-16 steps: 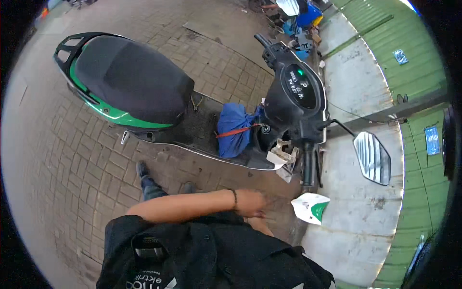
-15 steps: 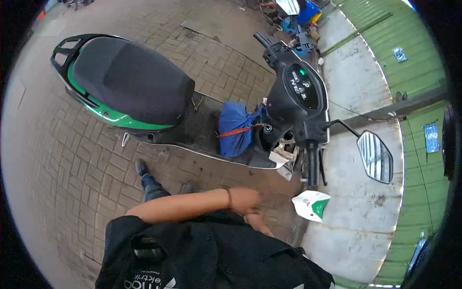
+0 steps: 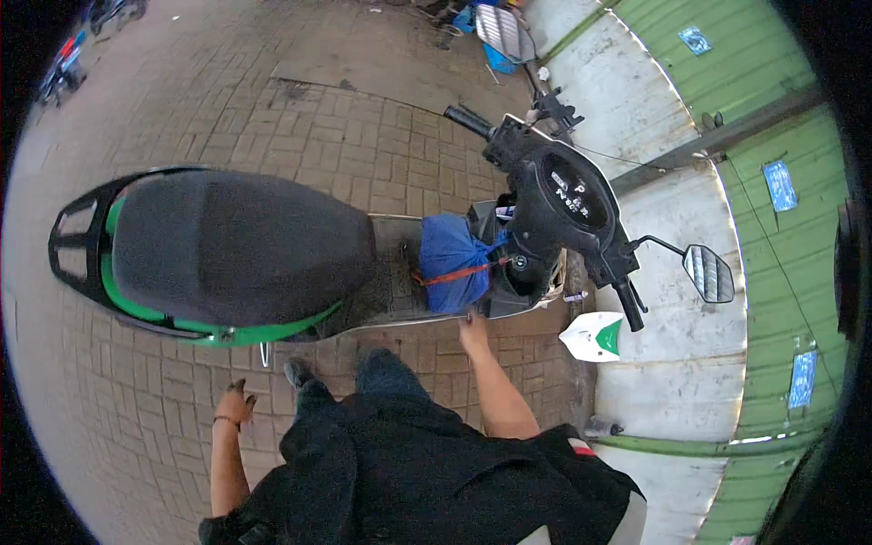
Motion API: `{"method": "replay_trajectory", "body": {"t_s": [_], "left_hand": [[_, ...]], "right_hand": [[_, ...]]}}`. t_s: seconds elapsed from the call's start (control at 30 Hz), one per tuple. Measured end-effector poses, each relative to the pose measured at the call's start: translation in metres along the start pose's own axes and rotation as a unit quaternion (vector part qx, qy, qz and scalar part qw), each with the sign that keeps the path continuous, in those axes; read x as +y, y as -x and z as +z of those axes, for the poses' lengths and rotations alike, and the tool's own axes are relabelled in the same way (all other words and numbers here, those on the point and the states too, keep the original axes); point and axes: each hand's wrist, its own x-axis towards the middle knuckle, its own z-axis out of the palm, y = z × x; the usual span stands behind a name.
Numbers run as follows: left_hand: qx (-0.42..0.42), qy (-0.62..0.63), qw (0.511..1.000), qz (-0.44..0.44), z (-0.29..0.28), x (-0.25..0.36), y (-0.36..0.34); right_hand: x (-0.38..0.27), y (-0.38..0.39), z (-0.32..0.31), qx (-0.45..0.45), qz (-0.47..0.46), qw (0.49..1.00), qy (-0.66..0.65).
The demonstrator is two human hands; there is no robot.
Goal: The person fills out a form on the seat of a scooter using a pen, then picks up a plastic panel and aligns it to the front of a scooter, and finally secures a license plate holder to the front of the scooter using a T-handle socket wrench.
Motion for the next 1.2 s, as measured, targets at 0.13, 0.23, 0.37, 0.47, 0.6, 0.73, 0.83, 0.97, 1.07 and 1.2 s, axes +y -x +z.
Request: {"method": "replay_trajectory", "body": {"t_s": [0.13,0.23,0.37,0.47,0.6,0.73,0.83,0.97,1.07,1.2], "left_hand": [[-0.003,0.022,0.997,-0.068,0.003,-0.031,0.003],[-0.034,0.052,0.987,-0.15,-0.008,-0.006,0.011],[-0.009,0.134,0.975,-0.177,-0.019,0.049,0.034],[-0.04,0.174,0.974,-0.14,0.004,0.057,0.006],[0.014,0.201,0.957,-0.209,-0.032,0.069,0.033],[0.02,0.168,0.978,-0.124,-0.094,0.101,0.004],[0.125,0.192,0.973,-0.007,-0.152,0.127,-0.018],[0.282,0.102,0.95,0.082,-0.242,0.163,-0.028],[0.326,0.025,0.93,0.169,-0.3,0.166,-0.031],[0.232,0.181,0.914,0.28,-0.334,0.142,-0.034]], "right_hand": [[-0.106,-0.137,-0.015,0.102,-0.062,0.983,-0.136],[-0.139,-0.223,-0.02,0.139,0.012,0.976,-0.17],[-0.12,-0.325,-0.006,0.161,0.256,0.953,-0.003],[-0.062,-0.398,-0.042,0.215,0.191,0.955,0.069],[-0.122,-0.341,-0.01,0.244,0.254,0.932,-0.086],[-0.176,-0.264,-0.026,0.344,0.151,0.927,0.003],[-0.228,-0.202,-0.023,0.298,-0.018,0.954,-0.021],[-0.356,-0.085,0.013,-0.097,-0.037,0.969,-0.222],[-0.461,0.006,0.021,-0.372,-0.003,0.822,-0.431],[-0.541,0.049,0.033,-0.496,0.041,0.739,-0.453]]}}
